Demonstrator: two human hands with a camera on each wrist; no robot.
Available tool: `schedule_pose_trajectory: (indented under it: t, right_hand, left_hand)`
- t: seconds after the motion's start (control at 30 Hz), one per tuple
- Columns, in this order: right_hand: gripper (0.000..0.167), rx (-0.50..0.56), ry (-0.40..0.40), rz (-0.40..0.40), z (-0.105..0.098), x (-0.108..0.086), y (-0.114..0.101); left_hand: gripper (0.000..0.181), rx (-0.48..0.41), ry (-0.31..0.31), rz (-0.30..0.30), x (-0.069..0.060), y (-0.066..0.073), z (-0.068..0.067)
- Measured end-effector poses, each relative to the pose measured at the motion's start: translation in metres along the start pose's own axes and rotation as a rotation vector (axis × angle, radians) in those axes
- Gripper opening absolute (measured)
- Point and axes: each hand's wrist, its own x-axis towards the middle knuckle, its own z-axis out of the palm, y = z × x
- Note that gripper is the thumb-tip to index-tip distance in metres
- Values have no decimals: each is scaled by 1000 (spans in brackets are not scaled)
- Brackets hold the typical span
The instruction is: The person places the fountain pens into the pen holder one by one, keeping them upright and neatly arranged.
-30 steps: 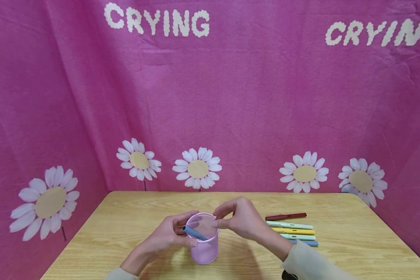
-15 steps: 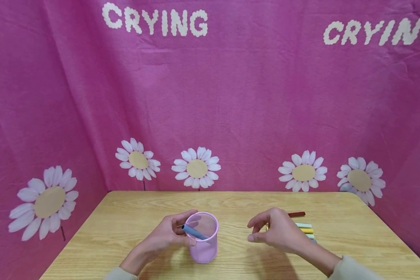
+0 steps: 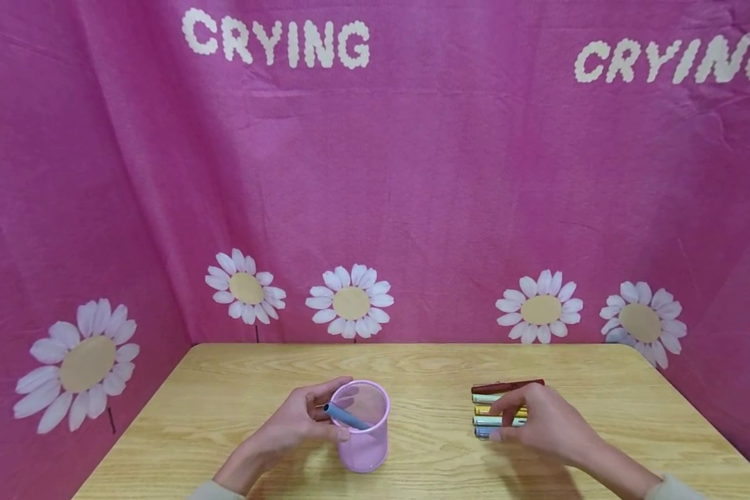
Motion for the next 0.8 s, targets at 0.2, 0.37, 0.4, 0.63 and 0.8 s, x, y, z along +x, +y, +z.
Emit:
schedule_pose_trajectory:
  t: [0.2,0.37,0.4,0.63,0.8]
  right_hand:
    - [26,3,-27,56,0,-9,17]
    - [27,-26,-33,129,1,-13,27]
    - [27,-33,-32,138,1,-13,28]
    - [27,-61,-35,178,1,-13,38]
    - [26,-81,-39,213,3,-11,41]
  left_hand:
    - [83,-8,-9,2,0,0,0]
    - [83,6,-2,-1,0,1,0]
    - [83,9,-1,-1,0,1,0]
    - [84,11,-1,4,0,0,0]
    - [83,15,1,4,0,0,0]
